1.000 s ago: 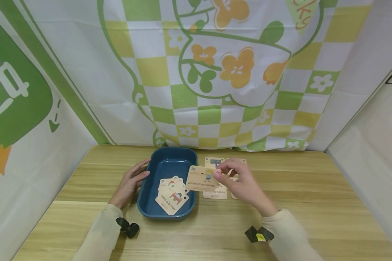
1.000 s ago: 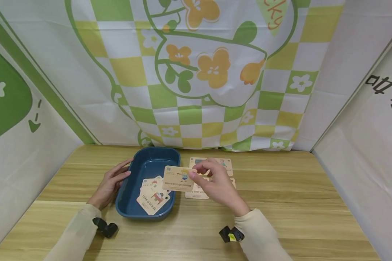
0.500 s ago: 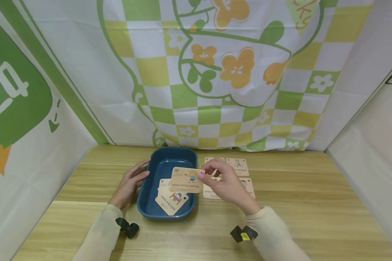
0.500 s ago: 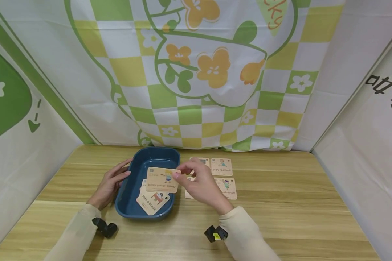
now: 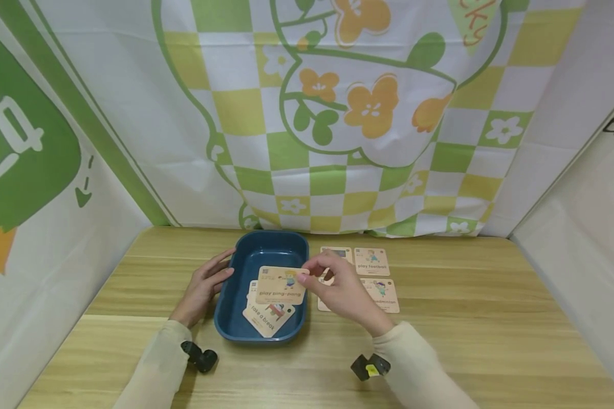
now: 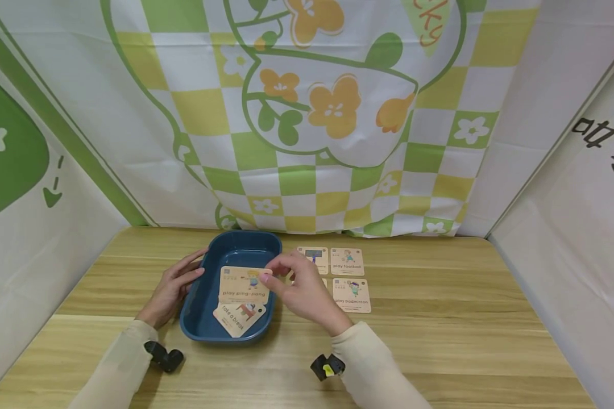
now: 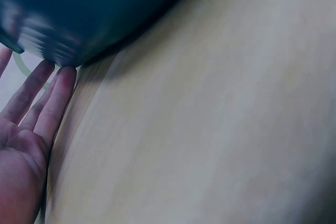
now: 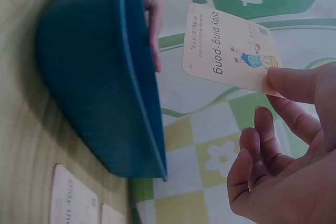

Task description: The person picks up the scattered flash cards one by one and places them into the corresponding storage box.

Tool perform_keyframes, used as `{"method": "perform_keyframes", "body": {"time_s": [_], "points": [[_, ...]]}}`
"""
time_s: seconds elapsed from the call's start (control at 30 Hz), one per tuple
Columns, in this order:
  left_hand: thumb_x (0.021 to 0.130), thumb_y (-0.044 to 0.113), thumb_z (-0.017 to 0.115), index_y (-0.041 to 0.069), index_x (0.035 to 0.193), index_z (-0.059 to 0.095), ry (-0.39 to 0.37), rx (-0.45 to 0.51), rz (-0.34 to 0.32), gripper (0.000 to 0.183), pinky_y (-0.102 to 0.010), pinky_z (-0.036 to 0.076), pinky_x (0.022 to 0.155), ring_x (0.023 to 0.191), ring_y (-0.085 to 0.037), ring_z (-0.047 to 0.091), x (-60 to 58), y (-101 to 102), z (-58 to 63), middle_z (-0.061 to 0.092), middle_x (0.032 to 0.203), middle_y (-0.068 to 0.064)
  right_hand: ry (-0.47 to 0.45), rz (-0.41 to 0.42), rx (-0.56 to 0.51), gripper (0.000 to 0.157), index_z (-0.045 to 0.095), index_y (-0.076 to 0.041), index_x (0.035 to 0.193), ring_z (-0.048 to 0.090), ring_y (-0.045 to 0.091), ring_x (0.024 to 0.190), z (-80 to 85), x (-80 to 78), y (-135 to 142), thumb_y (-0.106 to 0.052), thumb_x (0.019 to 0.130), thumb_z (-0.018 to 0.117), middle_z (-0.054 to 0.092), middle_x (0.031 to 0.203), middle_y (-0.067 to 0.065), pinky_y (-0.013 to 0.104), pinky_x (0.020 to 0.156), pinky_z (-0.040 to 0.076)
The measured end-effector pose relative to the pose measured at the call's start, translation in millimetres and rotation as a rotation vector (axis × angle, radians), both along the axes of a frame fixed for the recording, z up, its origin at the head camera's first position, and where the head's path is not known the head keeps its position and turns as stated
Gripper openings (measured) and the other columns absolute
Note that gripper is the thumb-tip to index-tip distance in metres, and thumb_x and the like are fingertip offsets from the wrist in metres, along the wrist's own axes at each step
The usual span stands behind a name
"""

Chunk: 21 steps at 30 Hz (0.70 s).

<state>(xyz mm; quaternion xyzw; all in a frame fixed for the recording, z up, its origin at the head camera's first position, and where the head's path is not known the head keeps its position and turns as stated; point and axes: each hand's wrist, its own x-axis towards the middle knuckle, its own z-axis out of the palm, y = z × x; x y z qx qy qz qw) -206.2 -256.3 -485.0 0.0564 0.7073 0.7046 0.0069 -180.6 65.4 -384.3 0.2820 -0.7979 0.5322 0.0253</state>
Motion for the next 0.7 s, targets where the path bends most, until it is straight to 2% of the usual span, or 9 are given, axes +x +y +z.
{"method": "perform_keyframes", "body": {"time_s": [0.23, 0.47, 0.7], "points": [[0.105, 0.017, 0.058, 0.002, 0.155, 0.039, 0.001, 0.0, 0.001, 0.055, -0.028, 0.057, 0.087, 0.111, -0.016, 0.065, -0.1, -1, -0.5, 0.042, 0.149, -0.032, -0.019, 0.003, 0.032, 0.007, 0.075, -0.012, 0.092, 0.053, 0.016, 0.087, -16.0, -2.9, -4, -0.018, 0.094, 0.075, 0.061, 0.091, -0.003, 0.043, 0.076, 0.048], [0.104, 0.017, 0.058, 0.003, 0.154, 0.04, 0.003, -0.003, 0.003, 0.055, -0.028, 0.057, 0.086, 0.111, -0.017, 0.065, -2.3, -2, -1.5, 0.043, 0.148, -0.03, -0.017, 0.002, 0.08, 0.005, 0.075, -0.011, 0.092, 0.054, 0.015, 0.085, -26.5, -3.3, -5, -0.016, 0.094, 0.074, 0.061, 0.091, -0.002, 0.036, 0.076, 0.048], [0.104, 0.018, 0.059, 0.003, 0.154, 0.04, 0.005, 0.001, -0.002, 0.056, -0.028, 0.057, 0.086, 0.111, -0.017, 0.065, -3.3, -3, -2.6, 0.042, 0.148, -0.031, -0.007, 0.027, 0.149, 0.006, 0.075, -0.011, 0.09, 0.057, 0.022, 0.089, -31.4, -2.6, -5, -0.015, 0.094, 0.074, 0.062, 0.092, -0.003, 0.047, 0.081, 0.05]]}}
